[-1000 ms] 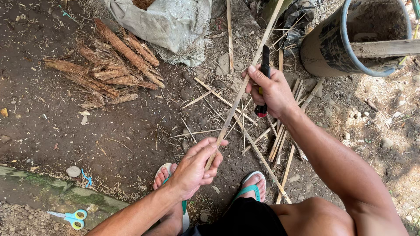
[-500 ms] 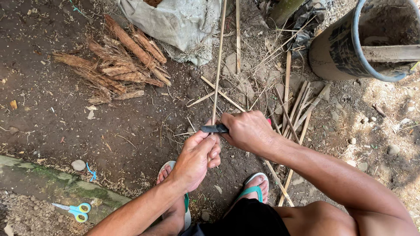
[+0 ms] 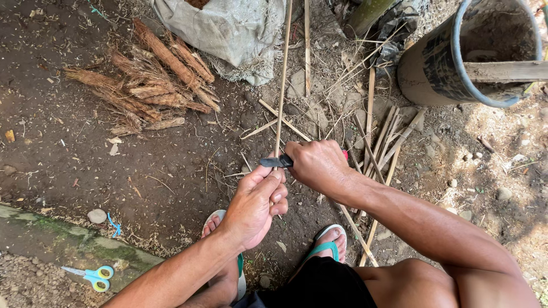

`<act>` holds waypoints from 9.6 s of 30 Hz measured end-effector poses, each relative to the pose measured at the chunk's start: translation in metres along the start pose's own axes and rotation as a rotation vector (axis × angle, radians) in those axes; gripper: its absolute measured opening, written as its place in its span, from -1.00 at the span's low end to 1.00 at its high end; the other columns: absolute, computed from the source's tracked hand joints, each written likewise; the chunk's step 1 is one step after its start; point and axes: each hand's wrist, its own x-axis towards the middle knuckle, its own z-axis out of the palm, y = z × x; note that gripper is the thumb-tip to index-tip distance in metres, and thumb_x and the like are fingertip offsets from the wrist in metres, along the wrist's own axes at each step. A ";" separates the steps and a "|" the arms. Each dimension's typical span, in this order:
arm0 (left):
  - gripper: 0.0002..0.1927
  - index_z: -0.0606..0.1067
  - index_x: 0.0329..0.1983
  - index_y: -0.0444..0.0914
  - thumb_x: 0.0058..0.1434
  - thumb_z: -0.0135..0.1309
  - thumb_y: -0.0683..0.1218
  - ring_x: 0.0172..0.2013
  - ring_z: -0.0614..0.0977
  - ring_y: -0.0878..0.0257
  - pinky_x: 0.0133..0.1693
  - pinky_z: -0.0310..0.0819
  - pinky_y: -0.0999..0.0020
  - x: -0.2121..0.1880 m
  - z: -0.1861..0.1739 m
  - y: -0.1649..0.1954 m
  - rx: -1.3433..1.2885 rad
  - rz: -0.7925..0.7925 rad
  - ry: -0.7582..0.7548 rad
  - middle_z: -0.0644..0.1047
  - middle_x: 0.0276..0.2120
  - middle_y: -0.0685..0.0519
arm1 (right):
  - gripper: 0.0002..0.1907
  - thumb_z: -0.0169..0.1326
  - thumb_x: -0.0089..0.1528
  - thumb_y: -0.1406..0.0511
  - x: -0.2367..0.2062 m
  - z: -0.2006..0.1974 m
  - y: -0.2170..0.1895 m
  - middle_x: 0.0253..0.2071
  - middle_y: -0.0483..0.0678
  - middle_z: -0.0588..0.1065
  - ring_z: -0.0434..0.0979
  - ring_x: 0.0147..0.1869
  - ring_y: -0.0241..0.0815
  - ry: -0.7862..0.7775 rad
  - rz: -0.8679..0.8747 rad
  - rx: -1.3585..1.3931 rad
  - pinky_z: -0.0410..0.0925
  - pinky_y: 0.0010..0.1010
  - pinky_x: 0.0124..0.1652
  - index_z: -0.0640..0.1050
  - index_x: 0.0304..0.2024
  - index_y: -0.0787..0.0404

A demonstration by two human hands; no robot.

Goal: The person uses a knife to shave and sharpen thin wooden sticks held in the left hand. The person repeatedly rotates the sticks and scrapes the blade along their length to create pointed tips, while a second person briefly passes by in the background.

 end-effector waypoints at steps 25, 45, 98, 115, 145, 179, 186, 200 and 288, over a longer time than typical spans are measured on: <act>-0.41 0.17 0.50 -0.24 0.38 -0.15 -0.21 -0.50 0.25 0.48 -0.56 0.16 0.60 -0.007 0.002 -0.005 0.054 -0.058 -0.018 0.30 -0.33 0.18 | -0.73 -0.03 0.33 0.23 0.004 0.019 0.039 -0.73 -0.15 0.35 0.19 -0.73 -0.26 0.174 0.027 -0.086 0.17 -0.27 -0.71 0.48 -0.46 0.15; -0.45 0.25 0.46 -0.31 0.38 -0.18 -0.22 -0.56 0.21 0.50 -0.65 0.06 0.63 -0.004 -0.017 0.004 0.238 -0.120 -0.015 0.33 -0.40 0.15 | -0.70 -0.02 0.36 0.31 0.002 -0.027 0.085 -0.21 0.06 0.60 0.56 -0.41 -0.46 0.291 0.023 0.653 0.52 -0.57 -0.55 0.42 0.12 0.26; -0.75 0.29 -0.16 -0.24 0.51 -0.28 0.02 -0.62 0.19 0.46 -0.64 0.10 0.58 -0.008 0.031 0.005 0.105 -0.035 -0.057 0.24 -0.52 0.17 | -0.68 0.00 0.35 0.35 0.012 -0.016 0.052 -0.74 -0.18 0.34 0.22 -0.77 -0.37 0.277 0.042 -0.121 0.15 -0.40 -0.79 0.45 -0.55 0.17; -0.76 0.30 -0.19 -0.20 0.50 -0.25 0.04 -0.63 0.19 0.46 -0.65 0.10 0.58 -0.010 0.031 -0.011 0.079 -0.129 -0.060 0.21 -0.54 0.18 | -0.68 -0.03 0.36 0.33 0.018 -0.011 0.089 -0.74 -0.15 0.33 0.13 -0.77 -0.36 0.283 0.274 -0.039 0.12 -0.35 -0.80 0.43 -0.53 0.17; -0.76 0.30 -0.14 -0.15 0.49 -0.24 0.09 -0.63 0.14 0.46 -0.68 -0.07 0.60 -0.001 0.022 -0.007 -0.142 -0.152 -0.070 0.18 -0.54 0.22 | -0.81 0.01 0.20 0.37 0.004 -0.004 0.042 -0.71 -0.12 0.40 0.29 -0.76 -0.30 0.256 -0.017 -0.010 0.23 -0.33 -0.75 0.46 -0.55 0.20; -0.64 0.36 0.21 -0.29 0.49 -0.21 0.00 -0.60 0.34 0.43 -0.68 0.25 0.53 0.002 0.027 -0.010 0.156 0.045 -0.012 0.32 -0.48 0.11 | -0.70 0.01 0.41 0.10 0.010 -0.036 0.047 -0.63 -0.23 0.34 0.13 -0.69 -0.44 0.143 0.221 1.440 -0.03 -0.52 -0.68 0.51 -0.26 0.16; -0.51 0.32 0.41 -0.18 0.43 -0.13 -0.03 -0.60 0.32 0.46 -0.67 0.21 0.57 0.001 0.022 -0.006 0.081 0.064 -0.018 0.32 -0.43 0.14 | -0.62 -0.03 0.45 0.16 0.008 -0.050 0.046 -0.68 -0.19 0.34 0.15 -0.71 -0.43 0.178 0.315 0.632 0.08 -0.47 -0.73 0.51 -0.41 0.19; -0.47 0.28 0.46 -0.11 0.41 -0.10 -0.06 -0.68 0.22 0.46 -0.69 0.10 0.55 0.004 0.016 -0.012 0.182 0.045 0.091 0.25 -0.64 0.18 | -0.73 -0.01 0.34 0.29 0.016 -0.027 0.037 -0.76 -0.19 0.29 0.12 -0.77 -0.35 0.080 0.086 -0.189 0.09 -0.36 -0.80 0.49 -0.47 0.17; -0.63 0.38 0.17 -0.31 0.50 -0.28 0.00 -0.65 0.43 0.45 -0.72 0.24 0.58 0.041 -0.008 0.039 0.199 0.105 -0.181 0.43 -0.49 0.13 | -0.73 0.05 0.39 0.19 0.051 -0.075 0.033 -0.61 -0.25 0.31 0.09 -0.69 -0.49 0.112 0.276 1.529 -0.07 -0.56 -0.67 0.57 -0.07 0.28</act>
